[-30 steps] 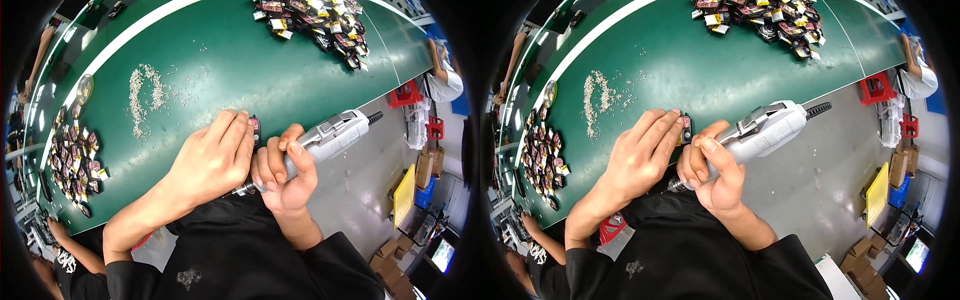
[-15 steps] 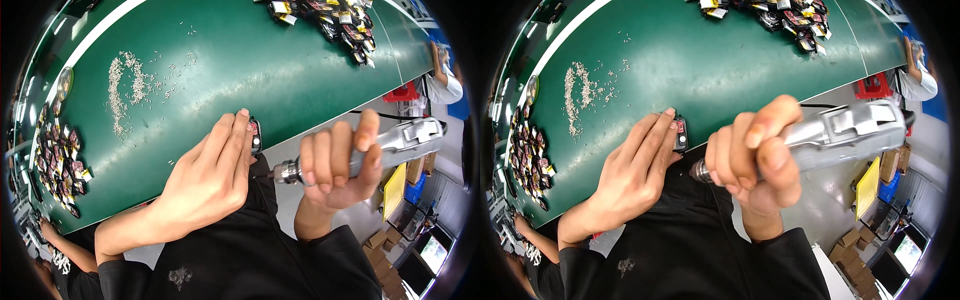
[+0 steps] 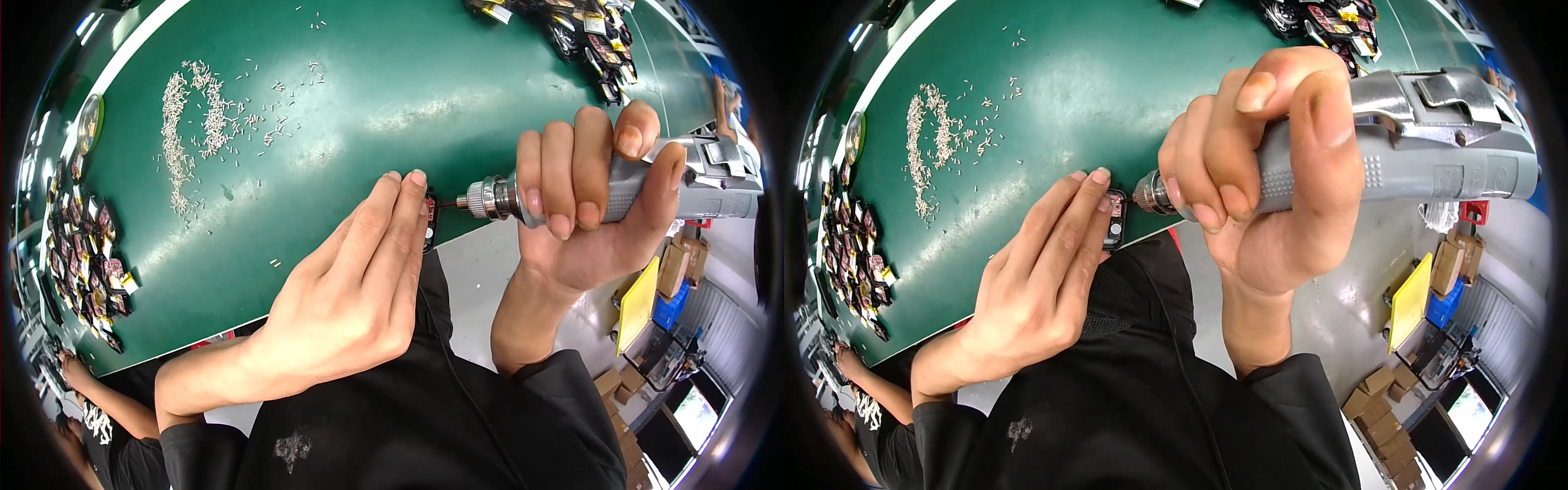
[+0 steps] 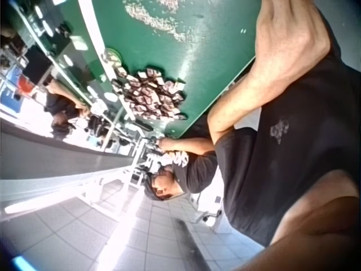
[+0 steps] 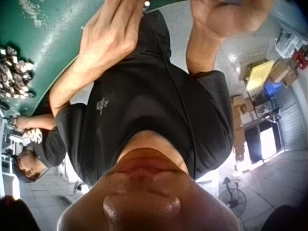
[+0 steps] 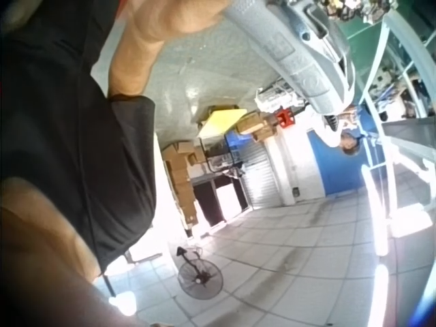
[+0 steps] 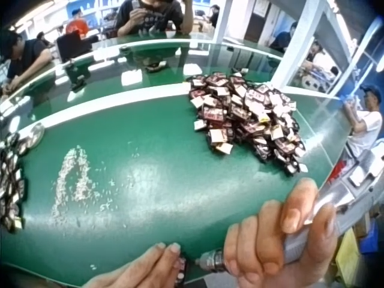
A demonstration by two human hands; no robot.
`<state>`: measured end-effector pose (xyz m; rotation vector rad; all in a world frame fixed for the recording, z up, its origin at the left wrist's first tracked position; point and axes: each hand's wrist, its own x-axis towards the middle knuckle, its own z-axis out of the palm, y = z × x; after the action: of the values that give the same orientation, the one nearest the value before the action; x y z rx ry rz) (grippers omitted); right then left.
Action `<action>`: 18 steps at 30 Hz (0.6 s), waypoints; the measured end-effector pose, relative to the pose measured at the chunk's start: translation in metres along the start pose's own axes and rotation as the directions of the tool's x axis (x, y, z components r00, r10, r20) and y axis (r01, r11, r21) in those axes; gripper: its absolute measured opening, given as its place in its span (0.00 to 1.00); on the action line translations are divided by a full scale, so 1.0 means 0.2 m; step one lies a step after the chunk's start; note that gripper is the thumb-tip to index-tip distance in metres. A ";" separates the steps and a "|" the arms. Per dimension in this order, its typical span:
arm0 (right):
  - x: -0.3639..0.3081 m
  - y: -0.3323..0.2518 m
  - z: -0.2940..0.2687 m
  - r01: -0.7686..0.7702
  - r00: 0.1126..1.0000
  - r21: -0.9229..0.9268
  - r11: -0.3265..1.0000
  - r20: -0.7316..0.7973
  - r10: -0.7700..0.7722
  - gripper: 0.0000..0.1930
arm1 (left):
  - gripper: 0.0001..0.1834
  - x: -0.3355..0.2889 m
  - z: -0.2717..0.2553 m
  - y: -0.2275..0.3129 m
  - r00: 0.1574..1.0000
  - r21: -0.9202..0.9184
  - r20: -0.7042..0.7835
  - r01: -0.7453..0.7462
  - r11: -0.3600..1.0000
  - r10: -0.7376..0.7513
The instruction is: Assembling small electronic components using an electric screwdriver on a production line.
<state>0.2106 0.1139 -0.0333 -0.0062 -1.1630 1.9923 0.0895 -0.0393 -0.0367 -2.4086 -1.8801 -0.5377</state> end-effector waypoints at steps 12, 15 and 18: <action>0.06 0.02 0.07 -0.032 0.985 -0.160 0.987 0.165 0.059 0.12 | 0.21 0.01 -0.02 -0.03 1.000 -0.044 -0.002 -0.016 0.999 0.015; 0.09 0.02 0.10 -0.057 0.983 -0.221 0.974 0.159 0.093 0.11 | 0.20 0.00 -0.01 -0.04 1.000 -0.010 -0.027 -0.013 1.000 0.013; 0.10 0.05 0.14 -0.064 0.978 -0.135 0.989 0.188 0.089 0.11 | 0.20 -0.03 -0.05 -0.03 0.999 0.079 -0.031 -0.009 0.997 0.012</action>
<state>0.1807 0.1030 -0.0171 0.0801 -1.4338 2.0169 0.0800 -0.0454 -0.0299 -2.3460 -1.8393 -0.4879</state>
